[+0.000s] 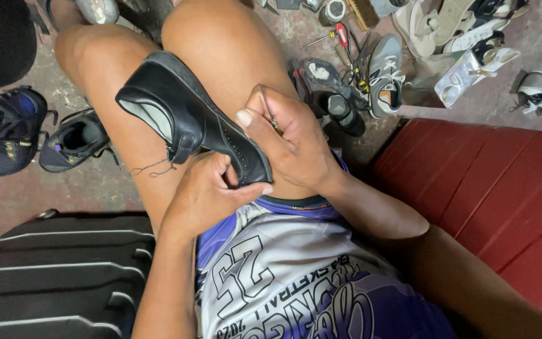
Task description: The person is sitting on the floor repairing a black shoe by hand. They use a needle and thread to stitch the sole to the upper part of the shoe, pulling the thread tight after each stitch.
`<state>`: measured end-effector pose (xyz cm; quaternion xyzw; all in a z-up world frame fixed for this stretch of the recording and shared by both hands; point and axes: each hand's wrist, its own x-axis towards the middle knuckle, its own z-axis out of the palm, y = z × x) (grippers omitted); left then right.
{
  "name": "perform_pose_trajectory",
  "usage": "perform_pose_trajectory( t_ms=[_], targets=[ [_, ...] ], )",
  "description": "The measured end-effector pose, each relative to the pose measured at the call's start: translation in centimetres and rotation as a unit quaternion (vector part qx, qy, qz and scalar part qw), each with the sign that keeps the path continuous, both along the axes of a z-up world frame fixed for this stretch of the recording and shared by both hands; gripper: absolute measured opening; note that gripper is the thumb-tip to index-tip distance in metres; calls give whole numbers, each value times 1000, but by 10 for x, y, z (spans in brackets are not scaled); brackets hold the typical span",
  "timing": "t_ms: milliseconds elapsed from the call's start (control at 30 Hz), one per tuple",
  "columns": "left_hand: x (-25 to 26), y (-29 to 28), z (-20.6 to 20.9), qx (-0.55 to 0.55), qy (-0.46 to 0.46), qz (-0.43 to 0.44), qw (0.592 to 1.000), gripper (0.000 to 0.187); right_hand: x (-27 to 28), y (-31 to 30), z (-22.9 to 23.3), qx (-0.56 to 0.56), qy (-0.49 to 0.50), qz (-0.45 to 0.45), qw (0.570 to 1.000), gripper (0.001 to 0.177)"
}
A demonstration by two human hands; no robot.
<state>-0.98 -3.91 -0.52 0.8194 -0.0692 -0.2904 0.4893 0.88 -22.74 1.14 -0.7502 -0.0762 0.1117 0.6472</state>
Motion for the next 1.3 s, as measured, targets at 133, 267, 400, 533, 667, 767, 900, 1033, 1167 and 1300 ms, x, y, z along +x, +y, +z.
perform_pose_trajectory(
  t_ms=[133, 267, 400, 533, 667, 767, 900, 1033, 1167, 1300],
  targets=[
    [-3, 2, -5, 2, -11, 10, 1000, 58, 12, 5, 2, 10, 32, -19, 999, 25],
    [-8, 3, -8, 30, 23, 14, 999, 58, 21, 6, 6, -11, 47, -13, 999, 24],
    [-5, 3, -8, 19, 48, 12, 999, 58, 33, 9, 4, -6, 54, -18, 998, 28],
    [-1, 1, -6, 54, 121, 13, 991, 58, 33, 12, -1, 27, 73, -22, 997, 27],
    [3, 5, 5, -23, 66, 36, 997, 49, 34, -8, 4, 129, 157, 11, 979, 21],
    [-3, 19, 14, -98, 135, 78, 983, 25, 13, -29, 1, 165, 189, -18, 968, 21],
    [-26, 27, 22, -143, 67, 185, 970, 20, -11, -54, -7, 219, 206, -84, 950, 20],
    [-65, 29, 24, -301, 81, 353, 882, 16, -28, -61, -18, 249, 224, -128, 934, 18],
    [-75, 44, 17, -349, 149, 407, 831, 19, -35, -64, -20, 258, 189, -118, 940, 16],
    [-62, 29, 27, -68, -11, 285, 956, 19, -32, -64, -18, 254, 164, -116, 946, 15]
  ],
)
